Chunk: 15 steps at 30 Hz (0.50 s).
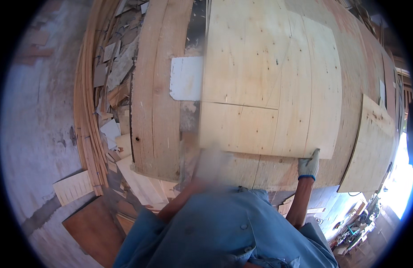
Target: The person positions a large plywood sheet on a table saw and cuts it into smaller pieces. They handle the sheet with both hands, guide it through the saw blade, and stack the cut pieces on the floor.
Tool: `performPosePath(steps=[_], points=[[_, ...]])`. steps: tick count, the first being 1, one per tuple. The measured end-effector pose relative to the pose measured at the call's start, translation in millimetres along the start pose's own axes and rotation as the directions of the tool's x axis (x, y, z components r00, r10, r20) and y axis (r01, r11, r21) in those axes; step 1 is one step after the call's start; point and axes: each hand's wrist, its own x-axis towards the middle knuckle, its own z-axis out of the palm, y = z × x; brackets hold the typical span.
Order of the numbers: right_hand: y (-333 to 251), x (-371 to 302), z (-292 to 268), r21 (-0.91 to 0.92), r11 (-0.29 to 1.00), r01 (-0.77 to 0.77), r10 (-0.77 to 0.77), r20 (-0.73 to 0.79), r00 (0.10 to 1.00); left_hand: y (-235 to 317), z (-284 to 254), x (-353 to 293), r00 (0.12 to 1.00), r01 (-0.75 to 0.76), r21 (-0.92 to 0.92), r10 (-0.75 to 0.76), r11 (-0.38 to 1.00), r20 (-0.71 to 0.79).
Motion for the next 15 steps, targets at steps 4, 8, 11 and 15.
performPosePath(steps=[4,8,11,15], points=[[-19,-12,6,0.284,0.942,-0.177,0.186,-0.003,0.983,-15,5,0,0.998,-0.065,0.029,0.065,0.997,-0.006],[-21,-3,11,0.425,0.881,-0.209,0.249,-0.041,0.968,36,-20,7,0.985,0.02,0.093,-0.035,0.995,0.167],[-52,-2,15,0.505,0.824,-0.258,0.284,0.026,0.958,29,-15,8,0.989,-0.038,0.211,0.007,0.977,0.146],[-51,5,17,0.516,0.821,-0.243,0.277,0.012,0.961,31,-12,19,0.989,-0.033,0.276,-0.008,0.961,0.147]])
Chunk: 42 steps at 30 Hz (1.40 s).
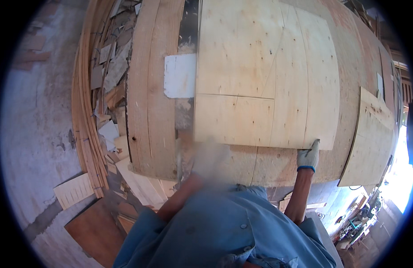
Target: The person positions a large plywood sheet on a table saw and cuts it into smaller pieces. They handle the sheet with both hands, guide it through the saw blade, and stack the cut pieces on the floor.
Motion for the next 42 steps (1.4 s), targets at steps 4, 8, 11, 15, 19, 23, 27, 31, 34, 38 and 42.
performPosePath(steps=[4,8,11,15,19,23,27,31,34,38,42], points=[[-16,4,20,0.021,1.0,-0.001,0.001,0.025,1.0,7,-5,5,0.993,-0.04,-0.097,0.029,0.994,-0.111],[-51,-9,50,0.422,0.892,-0.162,0.196,-0.038,0.98,0,4,11,0.982,0.12,-0.736,-0.186,0.666,-0.008],[-7,17,17,-0.081,0.994,0.075,-0.075,0.0,0.997,4,2,12,0.986,0.091,-0.807,-0.169,0.583,-0.011],[-11,23,22,0.078,0.996,-0.041,0.041,0.001,0.999,25,-11,18,0.947,0.227,-0.827,-0.314,0.514,0.065],[-38,17,49,0.452,0.869,-0.203,0.237,-0.017,0.971,33,-20,26,0.875,0.392,-0.835,-0.436,0.385,0.21],[-33,20,51,0.277,0.951,-0.136,0.14,0.006,0.99,36,-26,29,0.856,0.435,-0.805,-0.464,0.404,0.229],[-49,20,67,0.498,0.84,-0.216,0.287,-0.068,0.956,36,-26,33,0.863,0.413,-0.825,-0.456,0.385,0.219],[-50,26,72,0.493,0.846,-0.2,0.284,-0.099,0.954,32,-22,38,0.881,0.374,-0.831,-0.438,0.411,0.18],[1,59,33,0.119,0.992,-0.048,0.056,-0.065,0.996,33,-22,41,0.888,0.362,-0.835,-0.426,0.415,0.173],[7,67,33,0.029,1.0,-0.012,0.012,0.007,1.0,38,-27,43,0.894,0.361,-0.789,-0.427,0.497,0.14],[32,92,20,0.16,0.987,-0.001,0.011,-0.057,0.998,48,-35,50,0.88,0.384,-0.772,-0.453,0.507,0.14]])
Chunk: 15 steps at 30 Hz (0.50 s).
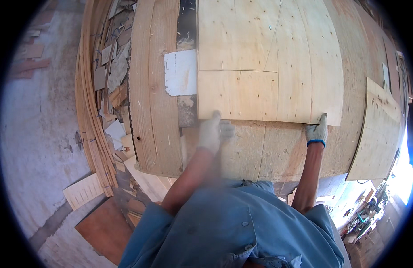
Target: The person positions a large plywood sheet on a table saw and cuts it into smaller pieces. They handle the sheet with both hands, guide it through the saw blade, and stack the cut pieces on the floor.
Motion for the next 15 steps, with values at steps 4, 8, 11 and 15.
performPosePath(steps=[4,8,11,15], points=[[-63,-40,68,0.386,0.889,-0.245,0.283,-0.044,0.958,3,1,6,0.999,-0.044,-0.06,0.044,0.997,-0.004],[-70,-40,81,0.385,0.892,-0.236,0.285,-0.076,0.955,2,0,16,0.999,-0.025,-0.147,0.028,0.989,0.019],[-59,-29,65,0.18,0.964,-0.196,0.197,0.012,0.98,3,1,20,0.999,-0.013,-0.245,0.024,0.969,0.042],[-64,-29,77,0.394,0.877,-0.274,0.311,-0.031,0.95,5,1,23,0.999,-0.006,-0.288,0.019,0.958,0.044]])
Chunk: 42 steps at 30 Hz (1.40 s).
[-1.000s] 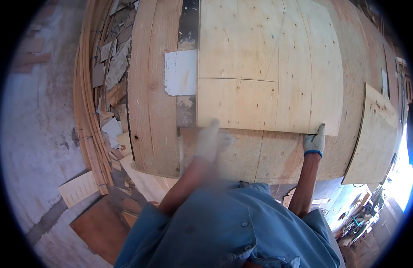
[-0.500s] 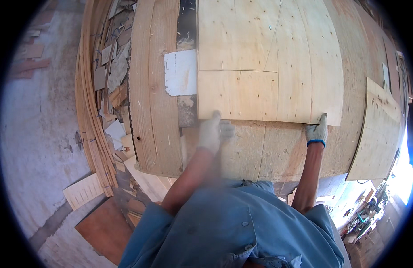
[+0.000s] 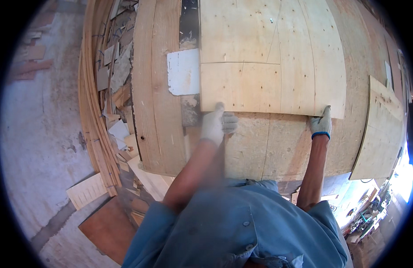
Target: The person positions a large plywood sheet on a table saw and cuts it into smaller pieces. They handle the sheet with both hands, guide it through the saw blade, and stack the cut pieces on the floor.
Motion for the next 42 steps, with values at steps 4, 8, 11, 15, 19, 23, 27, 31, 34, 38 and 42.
performPosePath(steps=[4,8,11,15,19,23,27,31,34,38,42], points=[[1,13,-5,0.03,0.999,0.013,-0.014,0.039,0.999,3,-1,3,0.999,-0.015,0.019,0.014,1.0,0.031],[0,8,10,0.024,1.0,0.007,-0.008,0.041,0.999,10,5,2,0.999,-0.026,-0.007,0.026,1.0,0.024],[-2,13,12,0.007,1.0,0.011,-0.011,0.063,0.998,22,11,-4,0.999,-0.049,0.1,0.047,0.994,0.016],[-2,19,19,0.021,1.0,0.002,-0.004,0.068,0.998,20,10,8,0.997,-0.068,-0.011,0.069,0.998,0.046],[-1,28,18,0.023,1.0,-0.001,0.0,0.067,0.998,19,8,16,0.994,-0.083,0.011,0.083,0.996,0.07],[-2,32,18,0.017,1.0,-0.016,0.015,0.074,0.997,21,8,19,0.997,-0.051,0.013,0.05,0.999,0.057],[-2,31,21,0.017,1.0,0.001,-0.002,0.071,0.997,21,8,23,0.994,-0.071,-0.002,0.07,0.998,0.08],[-2,33,22,0.024,1.0,0.0,-0.001,0.059,0.998,20,8,27,0.996,-0.017,-0.075,0.023,0.997,0.082],[-4,36,20,0.018,1.0,-0.012,0.011,0.066,0.998,25,9,17,0.995,-0.037,0.055,0.032,0.998,0.097],[-6,35,22,0.014,1.0,-0.021,0.02,0.052,0.998,20,9,25,0.993,0.013,-0.088,-0.002,0.996,0.121],[-7,26,29,-0.023,1.0,-0.009,0.01,0.026,1.0,20,9,24,0.993,0.003,-0.048,0.003,0.999,0.12]])
